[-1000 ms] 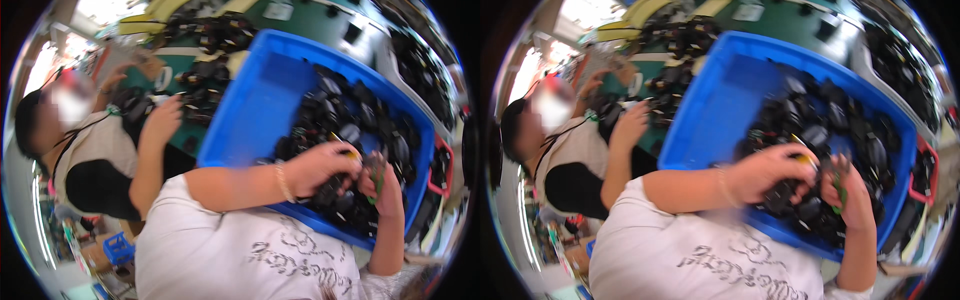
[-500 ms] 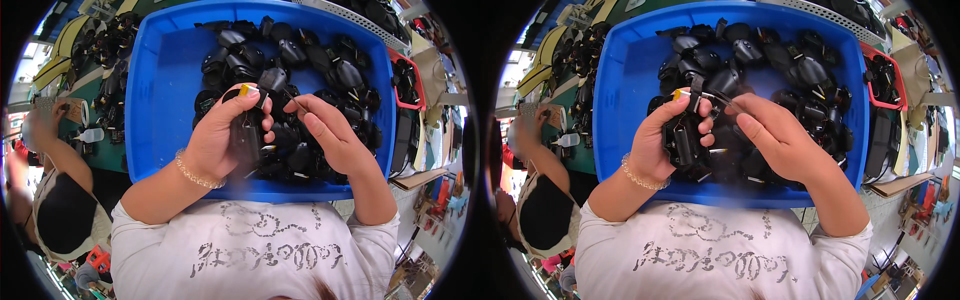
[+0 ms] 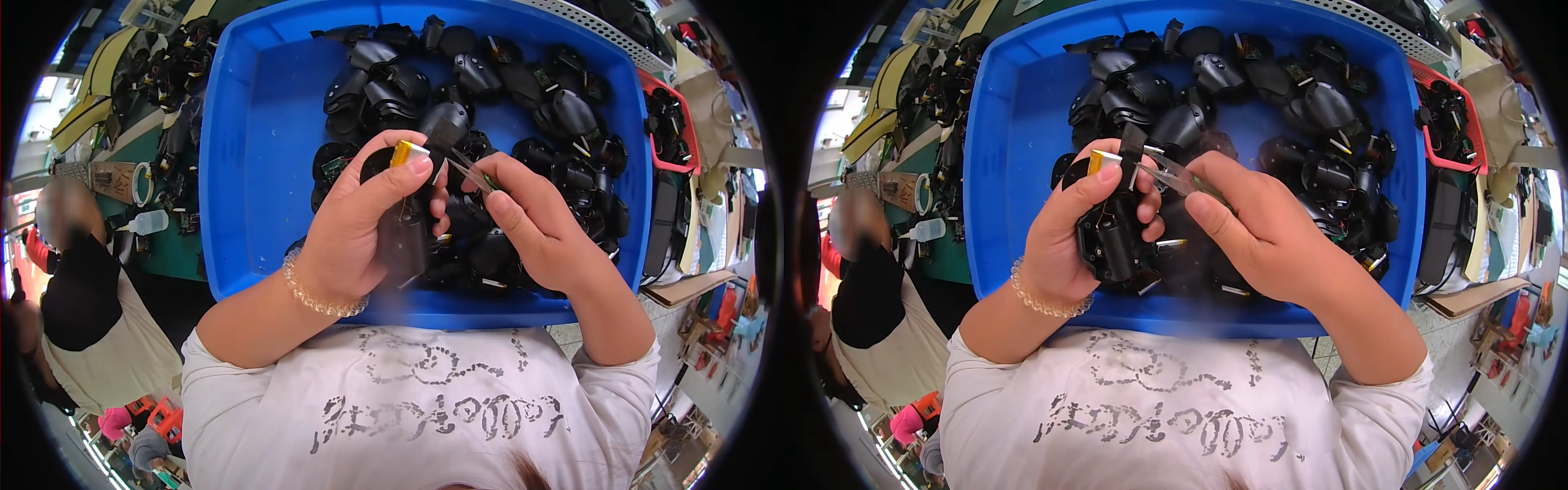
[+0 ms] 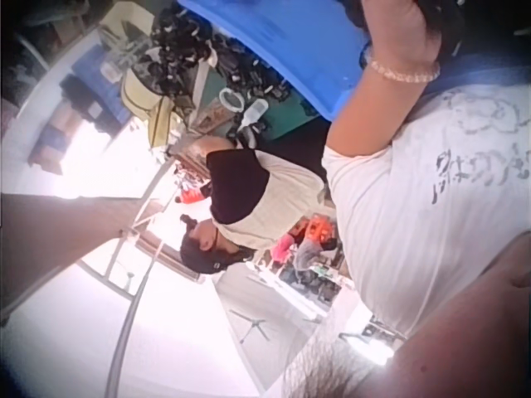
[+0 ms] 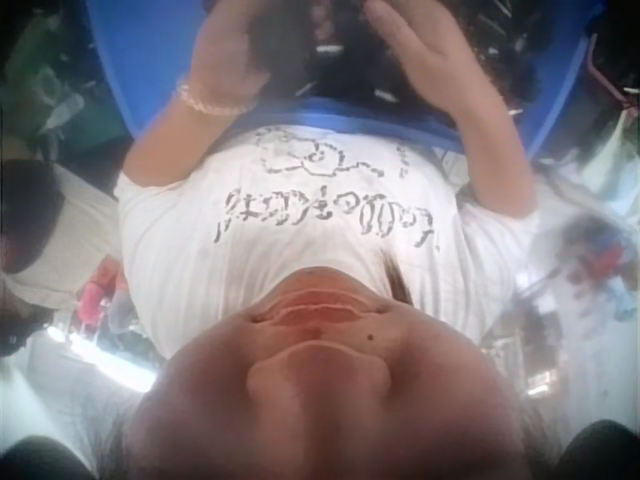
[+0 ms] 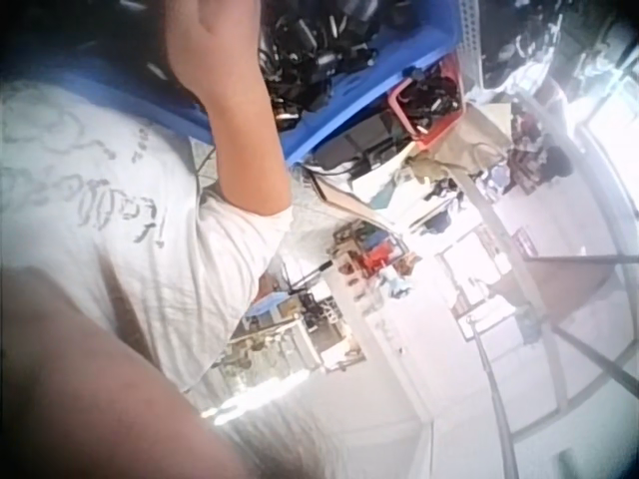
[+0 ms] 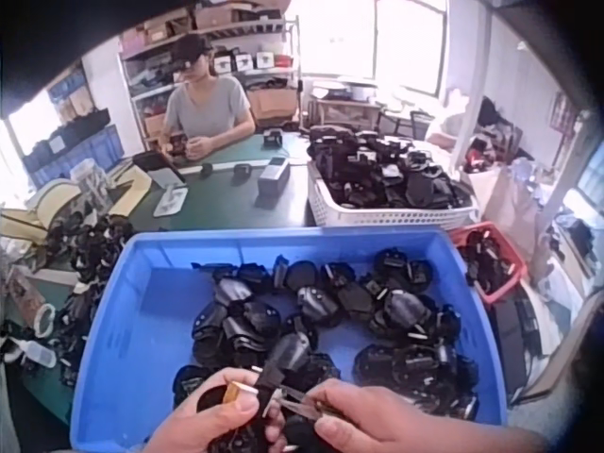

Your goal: Manually assemble and connect wiring components within a small electronic housing.

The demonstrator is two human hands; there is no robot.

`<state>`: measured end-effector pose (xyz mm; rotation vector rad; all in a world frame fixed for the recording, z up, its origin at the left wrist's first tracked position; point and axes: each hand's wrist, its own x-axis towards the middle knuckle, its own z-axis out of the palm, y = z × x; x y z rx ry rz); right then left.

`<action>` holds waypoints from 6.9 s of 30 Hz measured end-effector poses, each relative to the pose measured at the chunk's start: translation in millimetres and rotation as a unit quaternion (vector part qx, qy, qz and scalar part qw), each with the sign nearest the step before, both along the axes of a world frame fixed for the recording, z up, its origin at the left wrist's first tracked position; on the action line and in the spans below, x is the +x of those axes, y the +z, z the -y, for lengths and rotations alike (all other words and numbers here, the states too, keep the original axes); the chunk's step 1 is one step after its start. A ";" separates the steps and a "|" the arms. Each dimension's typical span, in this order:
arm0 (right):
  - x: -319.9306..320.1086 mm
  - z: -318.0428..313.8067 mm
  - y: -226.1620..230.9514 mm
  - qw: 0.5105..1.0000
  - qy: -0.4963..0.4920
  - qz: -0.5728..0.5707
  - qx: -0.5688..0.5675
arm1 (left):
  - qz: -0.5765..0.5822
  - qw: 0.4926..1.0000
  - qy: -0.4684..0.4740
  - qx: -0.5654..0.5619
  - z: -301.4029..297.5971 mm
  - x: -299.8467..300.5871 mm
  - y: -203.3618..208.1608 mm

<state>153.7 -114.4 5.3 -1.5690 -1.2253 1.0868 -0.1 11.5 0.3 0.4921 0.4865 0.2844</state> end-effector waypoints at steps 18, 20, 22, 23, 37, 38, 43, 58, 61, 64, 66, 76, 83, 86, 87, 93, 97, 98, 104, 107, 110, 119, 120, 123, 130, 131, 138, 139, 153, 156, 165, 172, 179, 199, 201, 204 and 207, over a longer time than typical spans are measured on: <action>-0.6 2.0 -1.7 0.998 -0.011 0.063 0.020 | -0.029 0.988 -0.052 0.142 4.4 -3.1 -0.2; -1.1 1.6 -1.4 0.998 -0.013 0.061 0.023 | -0.036 0.989 -0.048 0.133 5.1 -3.3 0.5; -1.7 2.3 -1.4 0.999 -0.014 0.032 0.013 | -0.032 0.989 -0.053 0.131 5.2 -3.5 0.2; -2.0 2.3 -1.1 1.000 -0.014 0.017 0.009 | -0.030 0.989 -0.054 0.131 5.0 -3.6 0.3; -2.2 1.0 2.1 0.998 -0.031 0.033 0.042 | 0.004 0.988 -0.060 0.142 5.5 -3.2 1.1; -1.6 1.0 2.6 0.997 -0.041 0.048 0.050 | 0.007 0.987 -0.062 0.150 5.2 -3.1 1.2; 7.3 2.5 4.9 0.996 -0.063 0.050 0.042 | 0.016 0.987 -0.056 0.146 5.9 -2.5 3.9; 156.8 99.5 3.8 0.751 -0.331 0.562 -0.105 | 0.064 0.990 -0.077 0.100 18.9 0.3 4.8; 171.0 112.5 -9.6 0.721 -0.329 0.588 -0.163 | 0.062 0.989 -0.080 0.105 19.9 -0.3 6.4; 175.7 113.7 -14.8 0.705 -0.339 0.607 -0.143 | 0.064 0.989 -0.079 0.111 18.7 0.3 5.3; 175.1 108.7 -15.3 0.698 -0.339 0.617 -0.128 | 0.067 0.988 -0.076 0.117 17.0 -0.7 4.4; 175.1 110.8 -20.3 0.655 -0.319 0.679 -0.086 | 0.070 0.989 -0.087 0.099 17.5 0.3 3.4; 176.2 111.1 -14.7 0.668 -0.248 0.696 -0.088 | 0.043 0.987 -0.097 0.122 18.6 1.8 5.5; 166.2 98.9 -4.3 0.679 -0.219 0.694 -0.099 | 0.035 0.984 -0.094 0.144 15.7 -1.9 6.3; 163.2 101.1 -2.1 0.698 -0.220 0.676 -0.088 | 0.009 0.988 -0.088 0.126 14.8 -4.2 8.2; 170.7 107.5 -7.7 0.763 -0.183 0.620 0.004 | 0.055 0.987 -0.113 0.096 10.2 -3.8 -6.3; 172.2 107.9 -4.2 0.783 -0.182 0.590 -0.077 | 0.073 0.989 -0.095 0.085 13.3 -5.0 -9.3; 171.9 105.6 -2.9 0.778 -0.175 0.599 -0.073 | 0.069 0.988 -0.097 0.098 13.7 -6.4 -7.1; 169.0 103.8 -0.7 0.734 -0.162 0.650 -0.111 | 0.101 0.982 -0.090 0.130 18.0 -3.9 -12.4; 163.2 101.9 -1.2 0.701 -0.156 0.681 -0.146 | 0.096 0.980 -0.094 0.150 18.1 -5.5 -11.4; 171.6 106.7 -13.5 0.696 -0.154 0.692 -0.113 | 0.093 0.975 -0.094 0.177 20.5 -3.7 -12.1; 165.6 102.4 -8.4 0.700 -0.172 0.675 -0.155 | 0.099 0.963 -0.089 0.236 20.3 -4.6 -11.6; 164.7 102.3 -8.5 0.704 -0.175 0.671 -0.153 | 0.102 0.962 -0.086 0.240 20.3 -4.3 -12.3; 169.1 104.8 -14.3 0.712 -0.181 0.667 -0.123 | 0.104 0.959 -0.081 0.251 20.3 -4.8 -12.0; 178.8 111.0 -20.0 0.723 -0.174 0.660 -0.103 | 0.102 0.957 -0.081 0.261 20.5 -4.3 -12.0; 177.0 109.5 -18.9 0.730 -0.176 0.652 -0.110 | 0.103 0.956 -0.080 0.262 20.5 -4.5 -12.1; 175.6 111.4 -23.2 0.741 -0.182 0.647 -0.002 | 0.105 0.957 -0.081 0.257 21.3 -2.0 -16.2; 176.6 112.7 -22.7 0.755 -0.185 0.628 -0.026 | 0.106 0.957 -0.083 0.256 21.3 -1.7 -16.4; 169.8 109.9 -14.4 0.744 -0.207 0.619 -0.143 | 0.106 0.956 -0.087 0.258 20.1 -4.3 -14.2; 173.2 111.7 -16.2 0.738 -0.208 0.623 -0.154 | 0.103 0.956 -0.088 0.259 19.6 -4.1 -13.6; 174.5 113.3 -21.1 0.751 -0.225 0.608 -0.126 | 0.096 0.957 -0.087 0.259 19.0 -6.0 -11.2; 176.8 114.3 -22.7 0.753 -0.230 0.603 -0.126 | 0.094 0.955 -0.085 0.267 19.4 -2.3 -16.4; 163.7 114.3 -23.8 0.717 -0.297 0.623 -0.095 | 0.095 0.953 -0.077 0.276 18.9 -2.5 -15.5; -41.5 7.0 22.7 0.923 -0.085 0.333 0.175 | 0.067 0.972 -0.073 0.214 12.7 -0.1 -18.9; -39.5 3.3 16.3 0.927 -0.083 0.318 0.184 | 0.068 0.975 -0.061 0.205 12.7 -0.6 -16.0; -37.8 1.8 8.5 0.938 -0.111 0.274 0.182 | 0.064 0.976 -0.063 0.197 12.7 -2.2 -12.2; -38.3 5.1 2.2 0.950 -0.137 0.230 0.163 | 0.053 0.977 -0.075 0.194 13.5 -1.3 -14.6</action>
